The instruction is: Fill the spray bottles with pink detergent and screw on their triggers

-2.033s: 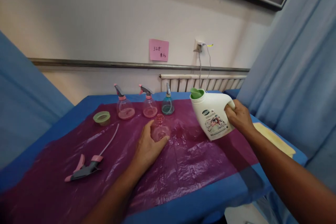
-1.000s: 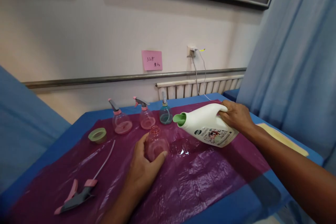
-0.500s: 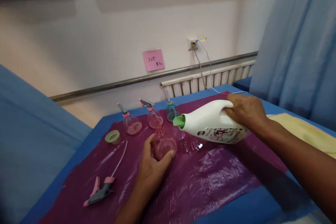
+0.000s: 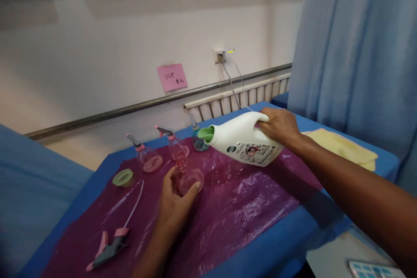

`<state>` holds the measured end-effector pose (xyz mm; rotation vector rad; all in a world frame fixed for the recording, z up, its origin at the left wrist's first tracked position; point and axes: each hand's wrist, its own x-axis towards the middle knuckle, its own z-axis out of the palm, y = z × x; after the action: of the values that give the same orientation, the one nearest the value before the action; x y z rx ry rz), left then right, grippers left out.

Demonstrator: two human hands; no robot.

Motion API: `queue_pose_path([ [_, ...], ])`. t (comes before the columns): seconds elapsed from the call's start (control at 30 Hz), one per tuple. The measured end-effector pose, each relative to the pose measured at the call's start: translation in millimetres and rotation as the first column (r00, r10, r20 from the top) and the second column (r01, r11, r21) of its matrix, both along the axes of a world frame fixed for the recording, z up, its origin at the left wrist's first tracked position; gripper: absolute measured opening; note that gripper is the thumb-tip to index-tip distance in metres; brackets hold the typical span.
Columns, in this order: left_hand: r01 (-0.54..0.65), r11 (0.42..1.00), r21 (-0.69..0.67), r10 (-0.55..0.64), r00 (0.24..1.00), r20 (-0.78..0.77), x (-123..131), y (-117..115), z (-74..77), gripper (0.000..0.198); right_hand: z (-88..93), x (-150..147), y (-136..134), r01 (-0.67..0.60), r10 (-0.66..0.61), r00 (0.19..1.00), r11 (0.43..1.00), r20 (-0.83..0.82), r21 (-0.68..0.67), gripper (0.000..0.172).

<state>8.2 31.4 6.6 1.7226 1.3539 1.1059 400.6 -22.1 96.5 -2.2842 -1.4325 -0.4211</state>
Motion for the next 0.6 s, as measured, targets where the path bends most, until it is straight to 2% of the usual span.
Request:
queue_pose_path([
  [0.13, 0.023, 1.0, 0.012, -0.023, 1.0, 0.011, -1, 0, 1.2, 0.087, -3.2, 0, 1, -0.041, 0.042, 0.999, 0.999, 0.005, -0.026, 0.035],
  [0.27, 0.013, 1.0, -0.007, -0.013, 1.0, -0.006, 0, -8, 12.5, 0.089, -5.9, -6, 2, -0.055, 0.058, 0.998, 0.996, 0.03, -0.069, 0.034],
  [0.4, -0.009, 1.0, -0.018, 0.008, 1.0, -0.021, 1, -17, 22.2, 0.09, -1.7, -17, 2, -0.051, 0.061, 0.995, 0.991, 0.074, -0.126, 0.036],
  [0.6, -0.011, 1.0, 0.018, 0.011, 1.0, -0.016, 0, -25, 28.7, 0.086, 0.9, -26, 2, -0.033, 0.055, 0.993, 0.981, 0.109, -0.189, 0.039],
])
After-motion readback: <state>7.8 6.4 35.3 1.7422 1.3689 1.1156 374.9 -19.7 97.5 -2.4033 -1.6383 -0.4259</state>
